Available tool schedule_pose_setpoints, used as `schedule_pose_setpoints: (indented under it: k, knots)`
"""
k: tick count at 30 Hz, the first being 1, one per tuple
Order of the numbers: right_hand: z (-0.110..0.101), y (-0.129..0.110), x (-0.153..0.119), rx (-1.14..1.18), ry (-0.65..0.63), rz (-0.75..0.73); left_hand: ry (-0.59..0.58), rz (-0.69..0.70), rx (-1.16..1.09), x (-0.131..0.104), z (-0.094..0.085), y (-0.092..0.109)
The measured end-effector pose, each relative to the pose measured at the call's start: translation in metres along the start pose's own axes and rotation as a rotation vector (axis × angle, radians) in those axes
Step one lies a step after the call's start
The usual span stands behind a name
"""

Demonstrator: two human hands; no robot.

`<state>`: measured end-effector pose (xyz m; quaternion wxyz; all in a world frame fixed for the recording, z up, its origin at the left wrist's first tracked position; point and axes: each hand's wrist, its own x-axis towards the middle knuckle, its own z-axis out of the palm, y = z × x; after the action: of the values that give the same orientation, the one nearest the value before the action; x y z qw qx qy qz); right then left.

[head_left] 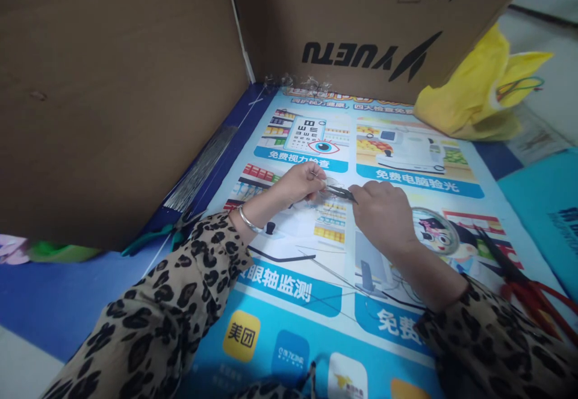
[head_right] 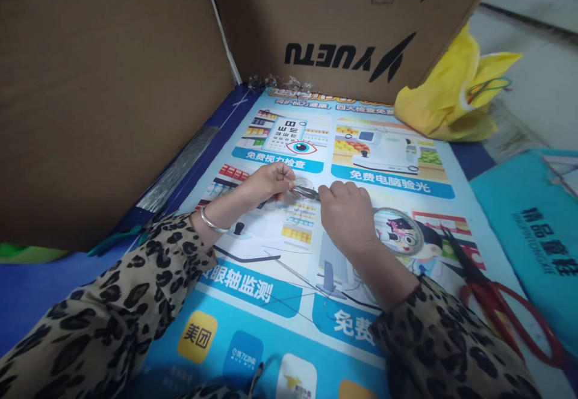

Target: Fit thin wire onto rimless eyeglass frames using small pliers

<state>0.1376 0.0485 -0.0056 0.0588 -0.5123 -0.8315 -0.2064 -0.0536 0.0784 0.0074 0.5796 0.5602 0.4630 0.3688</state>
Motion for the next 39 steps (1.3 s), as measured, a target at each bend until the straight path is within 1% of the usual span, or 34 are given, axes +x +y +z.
schedule_pose_setpoints:
  k: [6,10,18,26,34,39]
  knots:
    - [-0.0024,0.001,-0.0004,-0.045,0.049,-0.047,0.006,-0.004,-0.017,0.0017,0.001,-0.0027]
    - [-0.0017,0.0008,0.0,-0.027,0.038,-0.051,0.011,0.005,-0.025,0.0033,0.0008,-0.005]
    - [-0.0017,0.0012,0.0,-0.027,0.042,-0.057,0.018,0.047,0.044,0.0027,0.0004,-0.0047]
    - [0.0012,0.0013,-0.0007,-0.036,0.048,-0.059,0.025,0.013,0.008,0.002,0.0015,-0.0039]
    - [0.0028,0.0004,-0.0004,-0.004,0.008,-0.043,0.043,0.0,0.016,0.0018,0.0017,-0.0063]
    - [0.0029,0.0006,-0.0004,0.036,-0.029,-0.018,0.045,0.003,0.014,0.0004,0.0025,-0.004]
